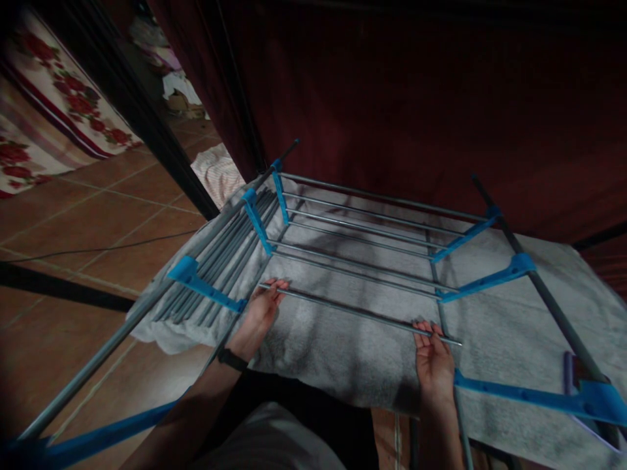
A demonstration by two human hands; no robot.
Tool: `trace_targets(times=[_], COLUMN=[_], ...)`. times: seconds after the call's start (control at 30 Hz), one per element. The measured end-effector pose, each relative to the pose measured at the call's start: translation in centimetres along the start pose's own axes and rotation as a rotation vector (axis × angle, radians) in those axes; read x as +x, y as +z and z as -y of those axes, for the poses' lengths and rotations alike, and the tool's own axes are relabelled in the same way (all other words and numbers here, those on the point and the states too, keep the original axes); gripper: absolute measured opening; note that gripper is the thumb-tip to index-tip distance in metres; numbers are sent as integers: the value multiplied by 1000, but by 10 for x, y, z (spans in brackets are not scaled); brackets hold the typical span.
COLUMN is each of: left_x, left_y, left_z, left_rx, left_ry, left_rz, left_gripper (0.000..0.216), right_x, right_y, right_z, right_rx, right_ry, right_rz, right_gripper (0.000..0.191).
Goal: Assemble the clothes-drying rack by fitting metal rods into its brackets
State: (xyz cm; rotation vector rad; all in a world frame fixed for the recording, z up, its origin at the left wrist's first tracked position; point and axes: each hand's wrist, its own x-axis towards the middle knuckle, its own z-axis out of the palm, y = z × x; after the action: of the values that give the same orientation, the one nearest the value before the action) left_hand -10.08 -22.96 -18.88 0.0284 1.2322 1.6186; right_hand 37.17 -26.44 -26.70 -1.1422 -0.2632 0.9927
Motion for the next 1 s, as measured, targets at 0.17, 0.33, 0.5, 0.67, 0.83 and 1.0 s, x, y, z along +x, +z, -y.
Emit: trace_targets(times=[0.17, 0.33, 0.5, 0.67, 0.83, 1.0], left_x=[-2, 1, 6, 5, 1, -4], left_y=[0, 3, 3, 4, 7, 10], left_z=[-4, -8, -8, -11, -11, -7], left_rx=[28, 1, -34, 14, -17, -26], left_ry=[29, 12, 10, 3, -8, -43], left_rz=[8, -26, -19, -32, 5, 37], left_gripper=[16, 15, 18, 15, 26, 28], right_x=[-2, -6, -12, -15, -18, -20], right_y=[5, 8, 18, 27, 32, 34], right_z=[1, 2, 5, 5, 3, -1], right_rx=[-9, -10, -5, 6, 8, -1], right_ry=[-20, -54, -42, -40, -88, -142], right_rz=[-12, 13, -4, -49, -76, -80], right_gripper=[20, 25, 29, 37, 46, 47])
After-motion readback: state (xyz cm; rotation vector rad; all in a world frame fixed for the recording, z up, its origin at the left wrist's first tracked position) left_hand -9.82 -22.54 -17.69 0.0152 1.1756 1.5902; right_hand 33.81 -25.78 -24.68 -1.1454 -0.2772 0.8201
